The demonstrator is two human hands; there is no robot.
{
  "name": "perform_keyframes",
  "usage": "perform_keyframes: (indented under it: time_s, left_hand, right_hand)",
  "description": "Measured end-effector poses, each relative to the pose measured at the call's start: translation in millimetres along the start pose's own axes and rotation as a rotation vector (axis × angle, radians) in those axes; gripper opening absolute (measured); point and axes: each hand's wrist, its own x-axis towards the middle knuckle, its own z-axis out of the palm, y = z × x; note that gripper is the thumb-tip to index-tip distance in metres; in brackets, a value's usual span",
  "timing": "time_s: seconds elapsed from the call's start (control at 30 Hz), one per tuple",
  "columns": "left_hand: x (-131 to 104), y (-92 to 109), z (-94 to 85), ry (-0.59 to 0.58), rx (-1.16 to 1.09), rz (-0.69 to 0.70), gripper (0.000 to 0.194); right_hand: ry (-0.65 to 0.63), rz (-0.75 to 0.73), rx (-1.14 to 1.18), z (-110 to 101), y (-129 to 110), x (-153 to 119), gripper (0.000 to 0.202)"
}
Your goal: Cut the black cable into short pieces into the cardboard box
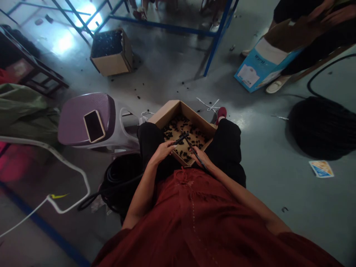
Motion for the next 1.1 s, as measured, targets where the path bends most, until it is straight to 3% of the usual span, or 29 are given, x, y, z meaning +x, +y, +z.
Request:
perform_keyframes:
  time_s: [0.73, 0.9, 1.1]
  left_hand:
    - [-3, 3, -5.6, -0.134, 0.058, 0.006, 0.048]
    - [-1, 0, -7.6, -0.155, 0.043, 0.026, 0.047]
    - [-4, 2, -5.6, -0.1, 0.021, 0.049, 0.044]
  right_hand:
    - [-0.108, -0.048, 0.043, -13, -2, 3, 0.048]
    - [-0.106, -0.02, 0.009, -17, -8, -2, 0.04]
    - [-0.047, -0.04, 0.015, -14, -8, -3, 0.032]
